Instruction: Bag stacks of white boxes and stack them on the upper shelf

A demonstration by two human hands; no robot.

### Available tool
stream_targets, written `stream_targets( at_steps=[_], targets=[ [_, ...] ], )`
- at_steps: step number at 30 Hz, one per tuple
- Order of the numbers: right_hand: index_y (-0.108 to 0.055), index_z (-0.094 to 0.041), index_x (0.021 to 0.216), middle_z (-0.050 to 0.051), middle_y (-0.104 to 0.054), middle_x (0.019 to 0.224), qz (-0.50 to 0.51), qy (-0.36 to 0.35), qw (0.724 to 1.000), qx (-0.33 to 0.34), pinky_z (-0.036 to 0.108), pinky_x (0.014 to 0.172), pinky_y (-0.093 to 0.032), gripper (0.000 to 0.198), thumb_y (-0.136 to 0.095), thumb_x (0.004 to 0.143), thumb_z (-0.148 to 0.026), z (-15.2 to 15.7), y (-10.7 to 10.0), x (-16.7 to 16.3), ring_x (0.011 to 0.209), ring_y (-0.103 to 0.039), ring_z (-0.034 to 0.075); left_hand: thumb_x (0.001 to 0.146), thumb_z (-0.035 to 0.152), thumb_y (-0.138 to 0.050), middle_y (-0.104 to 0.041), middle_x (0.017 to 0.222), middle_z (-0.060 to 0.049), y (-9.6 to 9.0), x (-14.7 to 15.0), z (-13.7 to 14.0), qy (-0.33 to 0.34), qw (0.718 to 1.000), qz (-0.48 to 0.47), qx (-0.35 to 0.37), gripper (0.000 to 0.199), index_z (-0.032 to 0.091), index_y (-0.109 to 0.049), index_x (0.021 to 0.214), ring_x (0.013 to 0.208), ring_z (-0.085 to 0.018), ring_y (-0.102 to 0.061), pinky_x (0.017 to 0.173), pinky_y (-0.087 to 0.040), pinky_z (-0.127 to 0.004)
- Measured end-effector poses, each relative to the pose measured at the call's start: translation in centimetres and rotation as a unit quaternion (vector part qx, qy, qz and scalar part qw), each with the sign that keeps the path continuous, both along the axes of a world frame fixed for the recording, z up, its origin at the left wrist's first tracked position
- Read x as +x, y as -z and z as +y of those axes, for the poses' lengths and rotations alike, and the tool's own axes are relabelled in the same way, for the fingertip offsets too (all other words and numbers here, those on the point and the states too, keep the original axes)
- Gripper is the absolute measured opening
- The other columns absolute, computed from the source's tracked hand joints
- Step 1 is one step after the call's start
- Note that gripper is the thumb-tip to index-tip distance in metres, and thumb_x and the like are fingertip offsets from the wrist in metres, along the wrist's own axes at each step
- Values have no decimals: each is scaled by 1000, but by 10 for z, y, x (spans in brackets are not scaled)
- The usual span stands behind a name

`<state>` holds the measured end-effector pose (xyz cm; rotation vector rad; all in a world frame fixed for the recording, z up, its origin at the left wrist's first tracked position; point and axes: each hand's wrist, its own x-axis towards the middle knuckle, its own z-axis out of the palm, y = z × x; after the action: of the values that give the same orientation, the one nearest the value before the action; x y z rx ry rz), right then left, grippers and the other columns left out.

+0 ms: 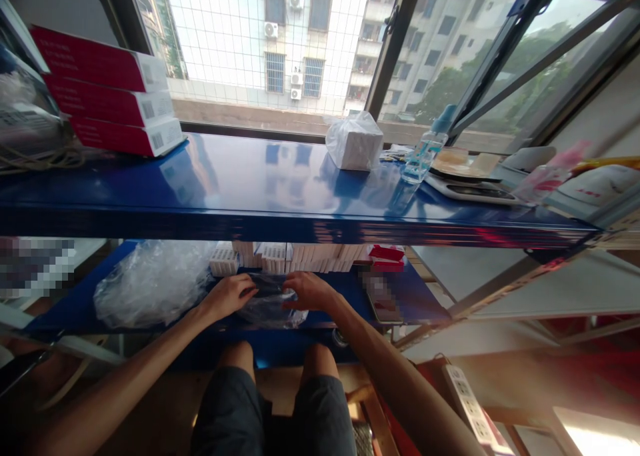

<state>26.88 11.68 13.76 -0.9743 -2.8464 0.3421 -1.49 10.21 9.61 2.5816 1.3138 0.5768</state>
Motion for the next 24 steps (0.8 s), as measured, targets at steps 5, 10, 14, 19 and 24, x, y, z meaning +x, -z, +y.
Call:
stream_targets(
  at_steps=[5,10,14,19,24],
  targets=[
    [-73,-19,103,8,-75,97,-28,-2,997,77,30,80,-49,21,-54,99,-12,-12,-9,-8,92,-68,22,93,11,-61,-73,121,-10,-9,0,8,85,996,3,-22,36,21,-72,125,110,-25,-71,100,-54,-37],
    [-75,-18,99,11,-74,96,-92,35,993,61,34,80,-52,15,-76,88,-29,-17,5,-6,92,-69,27,66,29,-92,-63,146,-14,0,-8,12,118,986,42,-114,83,23,-62,143,139,-37,-55,115,-46,-48],
    [-77,-19,90,10,-73,96,-69,10,998,8,31,79,-53,20,-84,82,-36,-1,14,6,94,-69,25,81,37,-81,-64,144,-15,10,-11,12,112,988,35,-97,61,21,-67,138,133,-35,-61,113,-49,-46],
    [-75,-18,99,10,-75,109,59,19,998,-19,33,93,-54,23,-85,82,-31,19,22,21,103,-71,23,95,36,-67,-74,128,-13,17,-10,15,71,996,-53,-2,33,19,-74,123,122,-29,-69,108,-55,-44],
    [-72,-19,103,14,-73,118,178,47,982,44,40,101,-53,14,-71,93,-29,-2,24,18,118,-67,27,100,26,-59,-73,129,-11,13,-5,-4,48,985,-135,93,26,20,-74,121,122,-25,-69,108,-56,-42]
  ],
)
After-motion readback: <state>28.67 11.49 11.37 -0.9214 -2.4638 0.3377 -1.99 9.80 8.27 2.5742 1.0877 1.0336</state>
